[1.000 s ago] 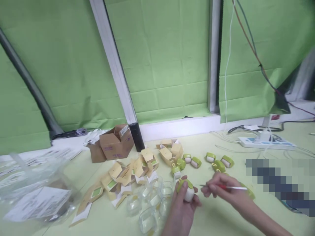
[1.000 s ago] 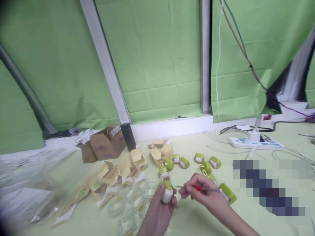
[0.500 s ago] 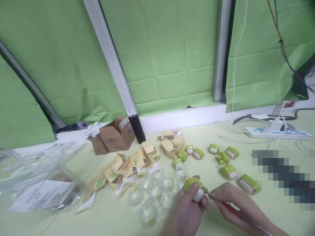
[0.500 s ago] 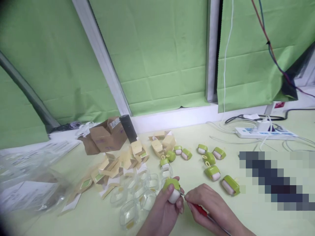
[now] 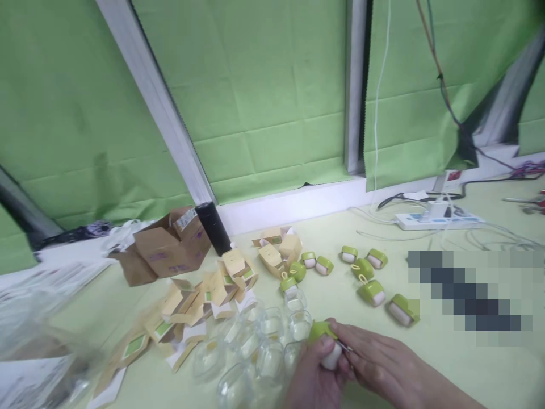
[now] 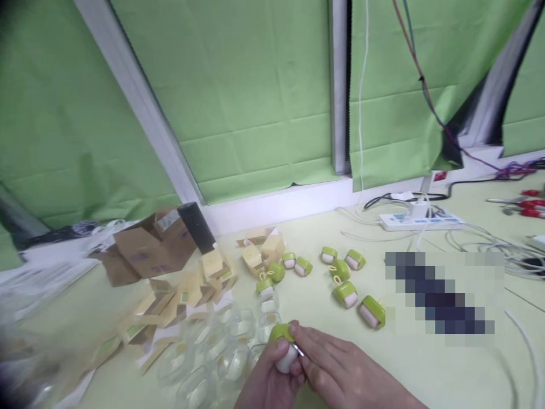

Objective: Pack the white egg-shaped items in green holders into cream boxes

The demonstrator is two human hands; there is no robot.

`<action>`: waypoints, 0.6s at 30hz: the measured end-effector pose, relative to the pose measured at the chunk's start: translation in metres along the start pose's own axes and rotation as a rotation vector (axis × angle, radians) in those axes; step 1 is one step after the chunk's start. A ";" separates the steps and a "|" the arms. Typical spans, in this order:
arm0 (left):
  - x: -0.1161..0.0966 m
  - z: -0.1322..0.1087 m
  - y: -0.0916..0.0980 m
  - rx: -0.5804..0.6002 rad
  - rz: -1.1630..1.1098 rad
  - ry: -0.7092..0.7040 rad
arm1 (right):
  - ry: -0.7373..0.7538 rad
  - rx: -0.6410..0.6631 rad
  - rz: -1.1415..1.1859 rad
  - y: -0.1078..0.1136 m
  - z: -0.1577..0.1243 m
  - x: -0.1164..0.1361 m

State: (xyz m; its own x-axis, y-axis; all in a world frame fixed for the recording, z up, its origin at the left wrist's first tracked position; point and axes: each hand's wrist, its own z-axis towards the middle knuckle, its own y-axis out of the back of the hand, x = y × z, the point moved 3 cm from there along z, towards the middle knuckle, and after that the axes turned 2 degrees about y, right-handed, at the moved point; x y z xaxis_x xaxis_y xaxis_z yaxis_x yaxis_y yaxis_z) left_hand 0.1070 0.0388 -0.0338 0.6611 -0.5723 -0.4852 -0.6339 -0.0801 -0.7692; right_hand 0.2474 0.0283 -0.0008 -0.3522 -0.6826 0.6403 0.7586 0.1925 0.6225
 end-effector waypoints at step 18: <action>-0.090 -0.087 0.022 -0.317 0.617 -0.568 | -0.526 -0.315 -0.783 0.150 -0.073 -0.114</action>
State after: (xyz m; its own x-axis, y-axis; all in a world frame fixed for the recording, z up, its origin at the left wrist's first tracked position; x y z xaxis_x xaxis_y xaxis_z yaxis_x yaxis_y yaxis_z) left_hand -0.0016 0.0177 0.0288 0.2118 -0.1048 -0.9717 -0.9676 -0.1623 -0.1934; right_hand 0.4413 0.0836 -0.0131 -0.9564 -0.1229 0.2651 0.2921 -0.4269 0.8558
